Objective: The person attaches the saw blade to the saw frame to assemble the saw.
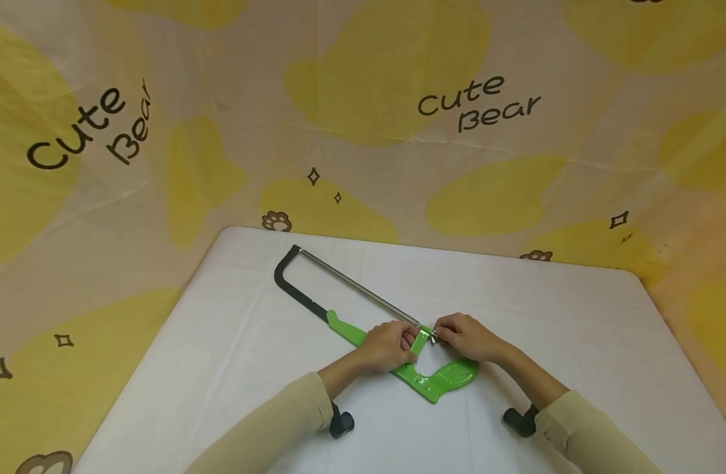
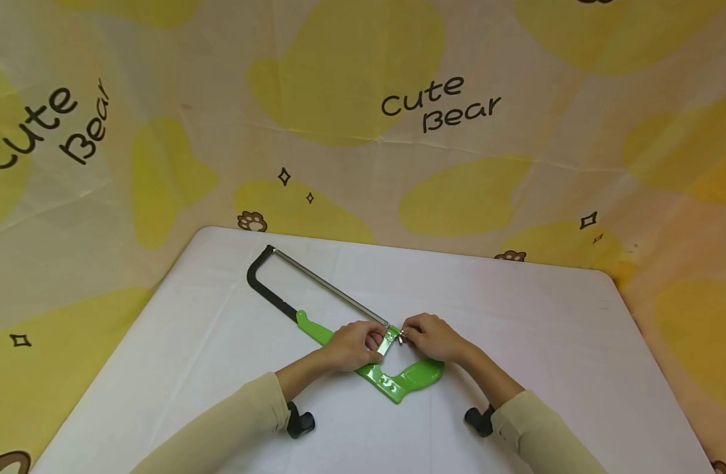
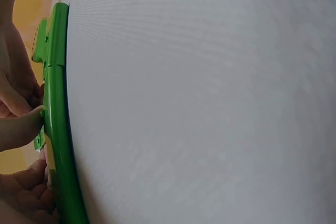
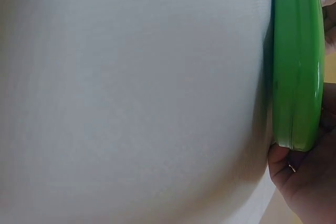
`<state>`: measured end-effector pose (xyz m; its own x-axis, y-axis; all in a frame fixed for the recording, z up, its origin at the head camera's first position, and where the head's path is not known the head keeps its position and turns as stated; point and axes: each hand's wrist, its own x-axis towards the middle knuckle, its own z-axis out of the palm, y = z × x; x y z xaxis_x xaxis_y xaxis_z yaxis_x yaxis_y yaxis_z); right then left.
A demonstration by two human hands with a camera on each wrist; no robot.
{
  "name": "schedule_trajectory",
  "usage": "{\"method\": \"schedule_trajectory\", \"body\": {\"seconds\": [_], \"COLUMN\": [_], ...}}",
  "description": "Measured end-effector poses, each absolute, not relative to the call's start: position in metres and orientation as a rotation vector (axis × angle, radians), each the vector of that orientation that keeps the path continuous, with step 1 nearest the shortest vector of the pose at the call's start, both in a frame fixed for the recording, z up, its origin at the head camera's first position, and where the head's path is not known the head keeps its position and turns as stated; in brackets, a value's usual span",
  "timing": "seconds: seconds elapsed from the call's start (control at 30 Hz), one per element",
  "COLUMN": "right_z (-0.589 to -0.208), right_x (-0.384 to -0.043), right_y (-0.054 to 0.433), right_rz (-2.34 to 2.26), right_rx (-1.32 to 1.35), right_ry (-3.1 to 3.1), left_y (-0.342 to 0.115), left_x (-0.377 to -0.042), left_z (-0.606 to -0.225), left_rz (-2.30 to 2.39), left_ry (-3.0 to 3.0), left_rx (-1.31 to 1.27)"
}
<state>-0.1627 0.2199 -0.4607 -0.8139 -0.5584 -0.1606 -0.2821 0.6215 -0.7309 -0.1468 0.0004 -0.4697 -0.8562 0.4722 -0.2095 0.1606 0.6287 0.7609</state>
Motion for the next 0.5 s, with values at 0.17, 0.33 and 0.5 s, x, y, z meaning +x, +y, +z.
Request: {"method": "schedule_trajectory", "body": {"seconds": [0.17,0.33,0.5], "right_z": [-0.46,-0.456,-0.452], "right_x": [-0.162,-0.158,-0.151], "right_y": [0.219,0.217,0.213], "right_rz": [-1.016,-0.979,-0.881], "right_rx": [-0.661,-0.649,-0.685], "right_ry": [2.481,2.554,2.67], "left_y": [0.0,0.0,0.0], "left_x": [-0.146,-0.146,-0.146], "left_z": [-0.469,-0.469,-0.469], "left_rz": [1.098,1.099,1.109], "left_ry": [2.468,2.47,2.463], "left_rx": [0.502,0.508,0.51]}}
